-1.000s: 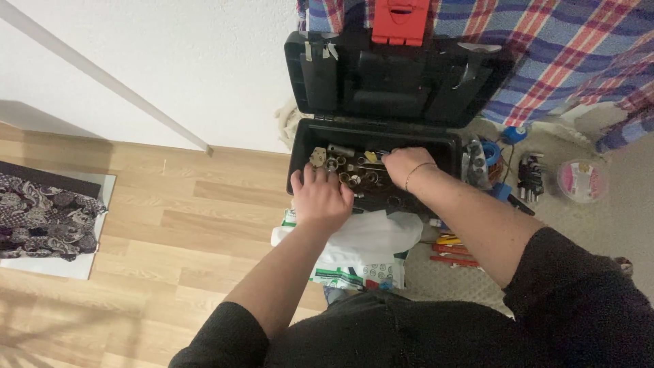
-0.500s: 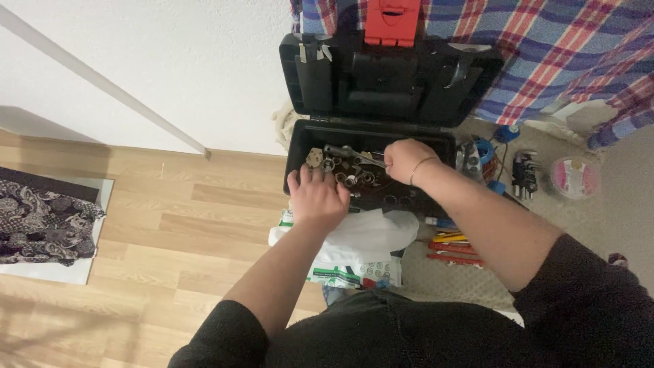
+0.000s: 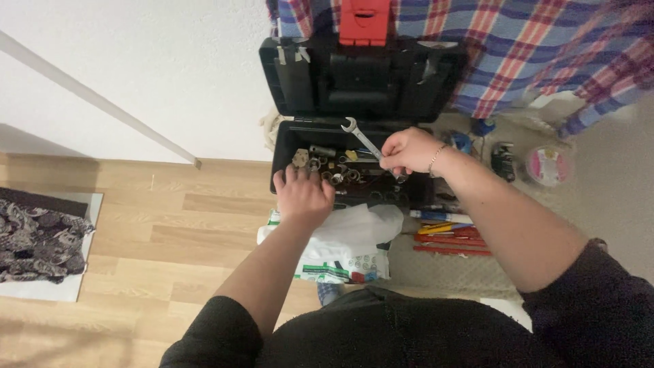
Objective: Searching through and organizing small parts and tools within a toolbox
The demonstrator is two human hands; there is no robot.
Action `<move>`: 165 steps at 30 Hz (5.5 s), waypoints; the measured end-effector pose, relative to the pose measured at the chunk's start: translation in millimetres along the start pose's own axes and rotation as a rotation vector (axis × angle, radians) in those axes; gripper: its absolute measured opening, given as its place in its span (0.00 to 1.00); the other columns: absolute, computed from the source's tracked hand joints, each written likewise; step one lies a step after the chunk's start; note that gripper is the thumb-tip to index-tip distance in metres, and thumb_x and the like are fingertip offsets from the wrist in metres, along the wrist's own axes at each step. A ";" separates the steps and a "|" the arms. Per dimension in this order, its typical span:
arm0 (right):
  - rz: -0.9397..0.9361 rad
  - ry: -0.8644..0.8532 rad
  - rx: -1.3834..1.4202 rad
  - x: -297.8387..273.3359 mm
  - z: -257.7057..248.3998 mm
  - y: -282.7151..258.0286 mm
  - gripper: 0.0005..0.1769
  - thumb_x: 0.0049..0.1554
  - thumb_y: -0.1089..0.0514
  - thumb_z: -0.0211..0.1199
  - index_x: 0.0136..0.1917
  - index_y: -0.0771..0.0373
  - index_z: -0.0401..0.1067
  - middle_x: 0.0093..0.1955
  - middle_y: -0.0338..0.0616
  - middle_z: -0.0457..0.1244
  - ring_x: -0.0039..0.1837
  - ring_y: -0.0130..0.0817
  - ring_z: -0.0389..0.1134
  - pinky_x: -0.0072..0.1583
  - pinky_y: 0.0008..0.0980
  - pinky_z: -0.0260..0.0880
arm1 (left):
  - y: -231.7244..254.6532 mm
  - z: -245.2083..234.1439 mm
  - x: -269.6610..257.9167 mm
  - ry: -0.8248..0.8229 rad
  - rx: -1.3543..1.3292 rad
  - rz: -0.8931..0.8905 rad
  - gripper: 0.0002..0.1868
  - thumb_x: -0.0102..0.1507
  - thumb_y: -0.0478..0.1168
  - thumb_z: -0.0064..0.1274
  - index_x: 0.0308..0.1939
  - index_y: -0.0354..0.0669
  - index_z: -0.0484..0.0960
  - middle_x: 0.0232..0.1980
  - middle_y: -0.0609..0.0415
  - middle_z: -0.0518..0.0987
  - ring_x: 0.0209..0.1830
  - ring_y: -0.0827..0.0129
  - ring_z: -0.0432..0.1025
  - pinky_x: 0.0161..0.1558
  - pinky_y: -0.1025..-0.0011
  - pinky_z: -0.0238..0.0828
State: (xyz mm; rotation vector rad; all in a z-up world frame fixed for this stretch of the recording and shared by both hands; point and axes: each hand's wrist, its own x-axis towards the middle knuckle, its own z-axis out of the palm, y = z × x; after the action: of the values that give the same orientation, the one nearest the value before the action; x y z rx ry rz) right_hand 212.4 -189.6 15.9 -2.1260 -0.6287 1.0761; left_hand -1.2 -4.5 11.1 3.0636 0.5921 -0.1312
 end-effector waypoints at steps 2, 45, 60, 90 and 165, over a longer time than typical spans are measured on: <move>-0.038 0.015 0.031 -16.3 -11.7 8.2 0.12 0.54 0.58 0.70 0.49 0.66 0.76 0.38 0.39 0.70 0.36 0.24 0.70 0.37 0.27 0.70 | 0.4 3.8 0.5 0.018 -0.005 0.000 0.28 0.67 0.53 0.29 0.51 0.42 0.82 0.58 0.44 0.77 0.69 0.51 0.62 0.69 0.44 0.48; 0.133 0.205 -0.726 -158.2 39.6 167.3 0.08 0.59 0.57 0.60 0.50 0.60 0.76 0.55 0.50 0.66 0.56 0.46 0.70 0.59 0.45 0.72 | 3.5 24.6 -4.6 0.172 0.108 -0.006 0.27 0.69 0.53 0.32 0.51 0.44 0.85 0.52 0.47 0.81 0.61 0.55 0.66 0.66 0.47 0.50; -0.294 0.546 -0.554 -136.0 11.0 33.8 0.10 0.58 0.51 0.61 0.49 0.57 0.75 0.47 0.47 0.69 0.49 0.49 0.71 0.50 0.48 0.72 | 5.9 10.8 -4.7 0.104 0.041 -0.024 0.28 0.67 0.53 0.30 0.54 0.43 0.82 0.56 0.47 0.79 0.64 0.55 0.65 0.67 0.48 0.51; -0.286 0.108 -1.302 60.3 79.4 -13.6 0.13 0.53 0.62 0.59 0.51 0.63 0.79 0.58 0.51 0.65 0.56 0.47 0.72 0.50 0.43 0.77 | -5.6 16.0 3.7 0.154 -0.116 0.011 0.26 0.65 0.53 0.38 0.46 0.37 0.84 0.56 0.41 0.78 0.69 0.48 0.61 0.70 0.44 0.47; -0.264 0.247 -1.244 -137.8 84.6 140.9 0.12 0.57 0.58 0.61 0.53 0.64 0.69 0.46 0.50 0.69 0.49 0.43 0.73 0.48 0.43 0.76 | 9.3 14.3 -7.3 0.065 0.116 -0.035 0.28 0.70 0.52 0.27 0.53 0.43 0.83 0.55 0.46 0.80 0.64 0.55 0.66 0.68 0.48 0.51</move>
State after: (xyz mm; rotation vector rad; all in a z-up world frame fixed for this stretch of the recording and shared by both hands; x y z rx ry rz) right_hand 83.7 -345.9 -55.1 -2.9437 -1.6876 0.1878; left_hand -5.6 -16.4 -2.5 3.1811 0.6653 -0.0683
